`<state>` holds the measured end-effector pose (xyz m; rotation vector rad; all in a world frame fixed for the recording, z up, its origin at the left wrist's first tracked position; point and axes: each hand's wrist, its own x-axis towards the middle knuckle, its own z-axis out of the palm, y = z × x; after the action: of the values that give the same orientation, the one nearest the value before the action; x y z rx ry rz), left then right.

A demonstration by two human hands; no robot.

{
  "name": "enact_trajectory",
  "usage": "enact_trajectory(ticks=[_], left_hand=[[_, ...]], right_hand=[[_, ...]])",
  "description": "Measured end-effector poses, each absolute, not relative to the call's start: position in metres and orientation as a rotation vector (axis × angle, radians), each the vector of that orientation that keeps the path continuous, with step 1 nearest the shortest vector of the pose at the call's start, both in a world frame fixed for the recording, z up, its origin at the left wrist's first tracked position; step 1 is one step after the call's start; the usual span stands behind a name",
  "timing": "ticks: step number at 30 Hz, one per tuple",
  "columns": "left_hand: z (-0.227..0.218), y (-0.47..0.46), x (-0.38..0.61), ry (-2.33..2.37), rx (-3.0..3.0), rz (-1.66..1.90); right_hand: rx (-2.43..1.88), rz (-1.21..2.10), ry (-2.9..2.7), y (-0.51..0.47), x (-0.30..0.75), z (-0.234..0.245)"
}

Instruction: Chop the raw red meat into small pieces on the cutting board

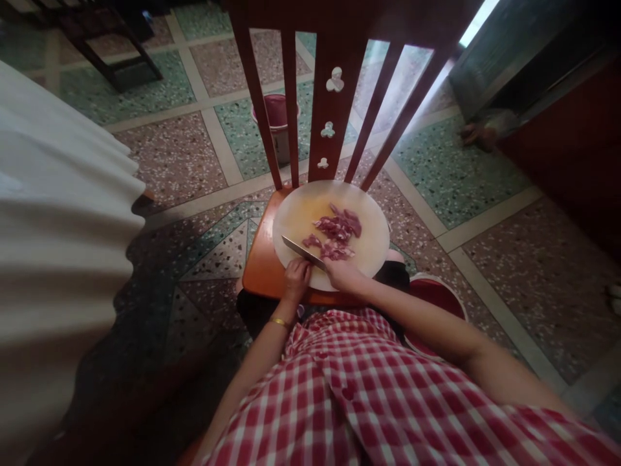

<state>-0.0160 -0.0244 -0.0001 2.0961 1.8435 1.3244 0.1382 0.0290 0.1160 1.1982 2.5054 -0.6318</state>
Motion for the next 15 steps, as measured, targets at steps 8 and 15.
enact_trajectory(ticks=[8,15], left_hand=[[0.004,-0.024,-0.018,1.840,2.062,1.151],[0.013,-0.024,-0.017,1.864,2.089,1.108]], right_hand=[[1.267,-0.693,2.421,0.026,0.127,0.118],[1.307,-0.775,2.335,0.014,0.177,0.127]])
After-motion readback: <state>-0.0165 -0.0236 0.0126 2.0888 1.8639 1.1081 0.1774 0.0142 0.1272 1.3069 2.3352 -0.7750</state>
